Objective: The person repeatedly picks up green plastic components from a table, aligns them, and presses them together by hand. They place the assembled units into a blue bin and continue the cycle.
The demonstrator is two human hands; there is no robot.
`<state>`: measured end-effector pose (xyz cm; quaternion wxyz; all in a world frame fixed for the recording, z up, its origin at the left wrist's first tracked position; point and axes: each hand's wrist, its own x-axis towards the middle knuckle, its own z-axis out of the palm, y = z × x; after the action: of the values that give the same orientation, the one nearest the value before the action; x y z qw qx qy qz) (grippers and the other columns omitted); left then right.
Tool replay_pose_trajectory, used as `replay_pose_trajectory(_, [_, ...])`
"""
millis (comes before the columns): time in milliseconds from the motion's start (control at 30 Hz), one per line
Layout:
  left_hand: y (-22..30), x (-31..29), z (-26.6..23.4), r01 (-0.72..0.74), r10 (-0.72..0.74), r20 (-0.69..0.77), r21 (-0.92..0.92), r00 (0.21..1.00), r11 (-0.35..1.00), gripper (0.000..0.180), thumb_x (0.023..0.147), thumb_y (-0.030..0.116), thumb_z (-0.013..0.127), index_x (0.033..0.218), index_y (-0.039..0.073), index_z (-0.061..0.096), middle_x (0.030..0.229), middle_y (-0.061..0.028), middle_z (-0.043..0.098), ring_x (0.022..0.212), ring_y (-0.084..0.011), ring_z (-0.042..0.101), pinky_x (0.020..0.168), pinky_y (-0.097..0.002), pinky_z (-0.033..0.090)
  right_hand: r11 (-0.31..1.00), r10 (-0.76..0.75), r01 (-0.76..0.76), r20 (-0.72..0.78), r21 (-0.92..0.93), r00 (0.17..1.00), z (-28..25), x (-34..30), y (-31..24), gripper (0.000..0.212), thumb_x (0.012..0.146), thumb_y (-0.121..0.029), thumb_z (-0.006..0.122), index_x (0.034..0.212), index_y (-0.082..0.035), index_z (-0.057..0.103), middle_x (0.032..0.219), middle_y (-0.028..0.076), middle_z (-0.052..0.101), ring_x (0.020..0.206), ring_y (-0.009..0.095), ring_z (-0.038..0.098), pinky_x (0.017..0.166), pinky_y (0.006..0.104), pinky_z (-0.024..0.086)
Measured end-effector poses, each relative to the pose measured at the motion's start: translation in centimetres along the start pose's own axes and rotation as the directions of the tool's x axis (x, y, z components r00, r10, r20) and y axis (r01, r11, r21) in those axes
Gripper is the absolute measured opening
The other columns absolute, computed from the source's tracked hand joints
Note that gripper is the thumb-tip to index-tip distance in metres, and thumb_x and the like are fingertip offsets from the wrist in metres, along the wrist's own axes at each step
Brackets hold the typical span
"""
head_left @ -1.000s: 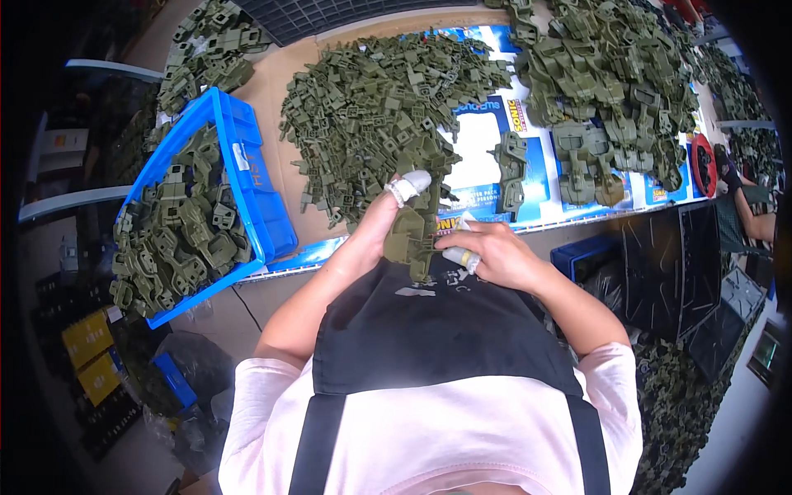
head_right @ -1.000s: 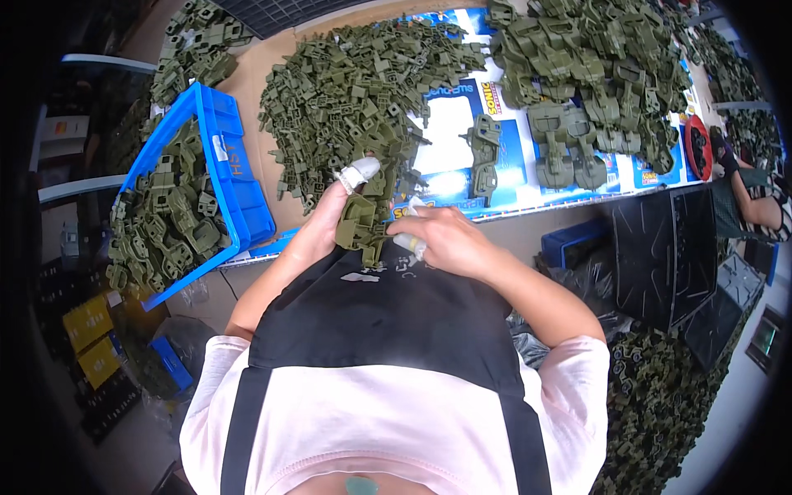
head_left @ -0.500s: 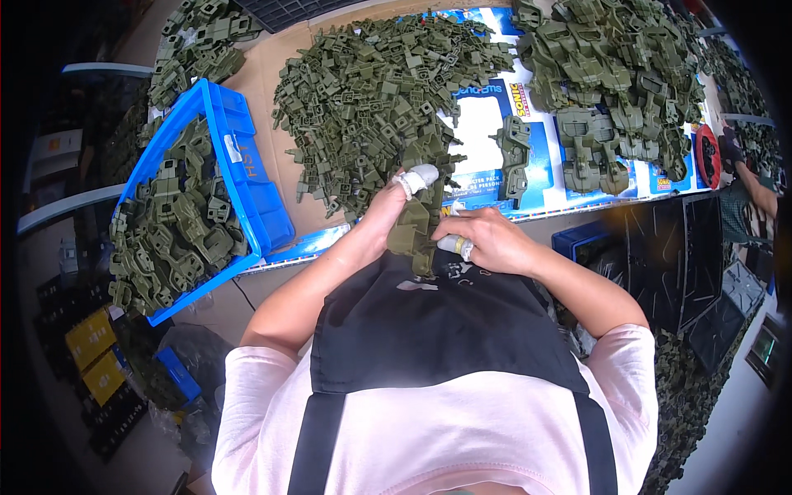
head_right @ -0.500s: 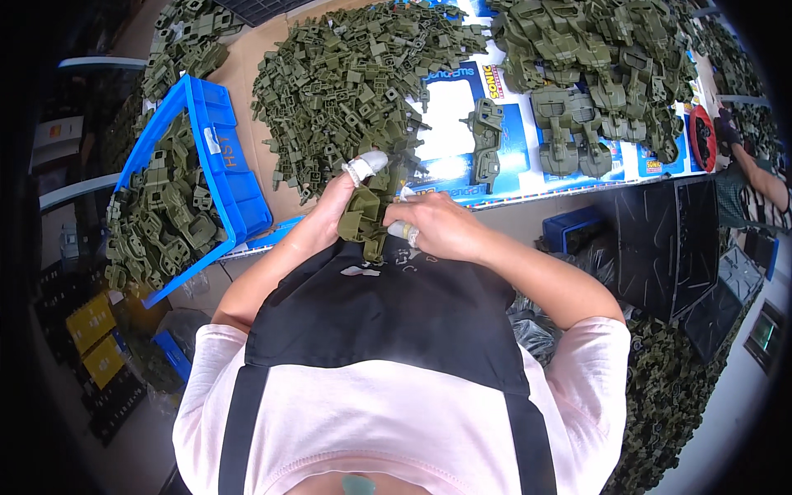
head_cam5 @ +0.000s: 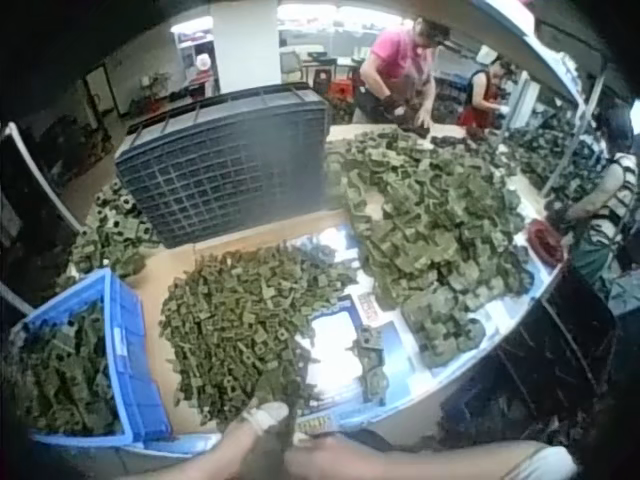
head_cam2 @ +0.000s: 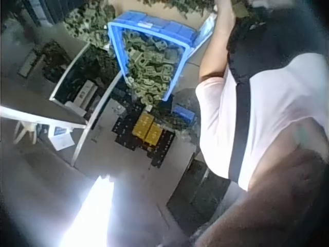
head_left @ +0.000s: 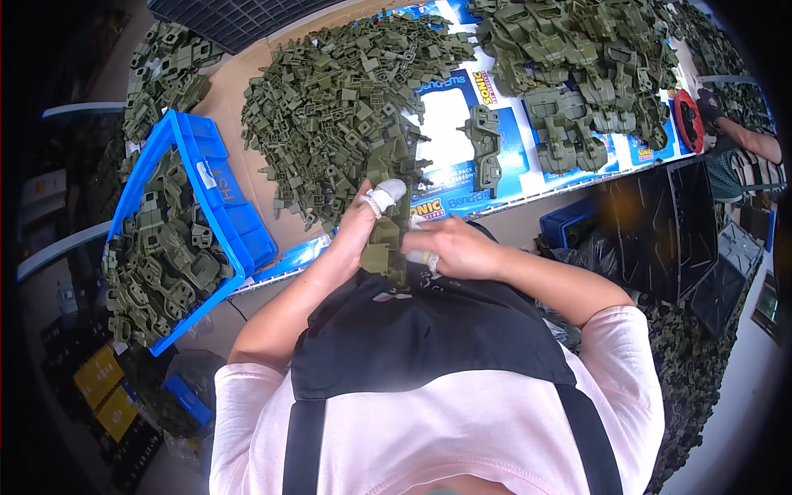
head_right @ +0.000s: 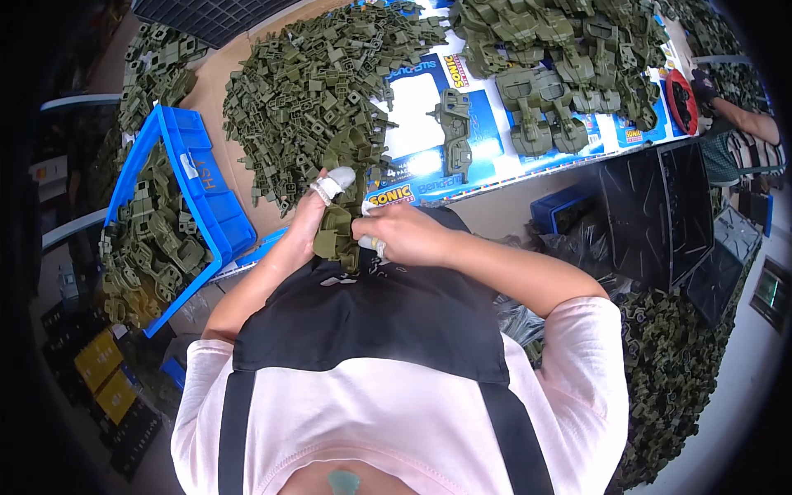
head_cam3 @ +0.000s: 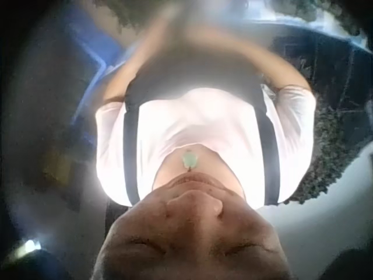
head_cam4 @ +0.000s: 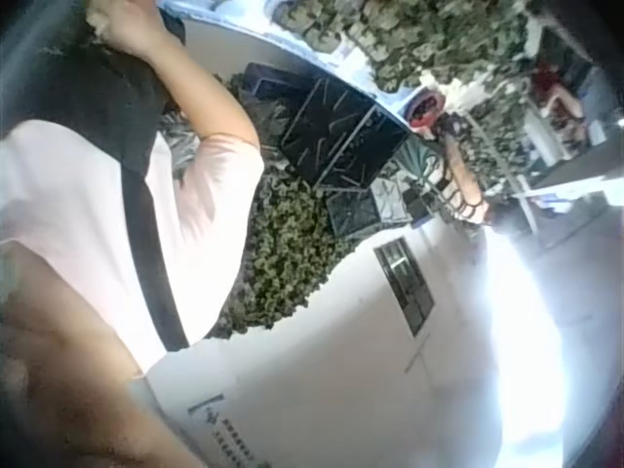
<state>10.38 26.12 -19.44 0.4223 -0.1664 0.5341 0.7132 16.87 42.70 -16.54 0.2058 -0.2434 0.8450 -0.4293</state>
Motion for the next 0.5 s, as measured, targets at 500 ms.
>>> replay_pose_trajectory(500, [2.5,3.9,-3.6,-0.356,0.407,0.153,-0.279,0.900,0.892,0.050,0.089,0.017,0.053,0.132,0.014,0.028,0.109,-0.0103,0.054,0.095,-0.0256,0.060,0.081,-0.0369,0.050,0.785,0.453,0.035,-0.611,0.618,0.649,0.8,0.5,9.8,0.063,0.080,-0.006,0.057,0.138,-0.009,0.032,0.134,0.014,0.041,0.115,0.022,0.047,0.095,0.0331,0.037])
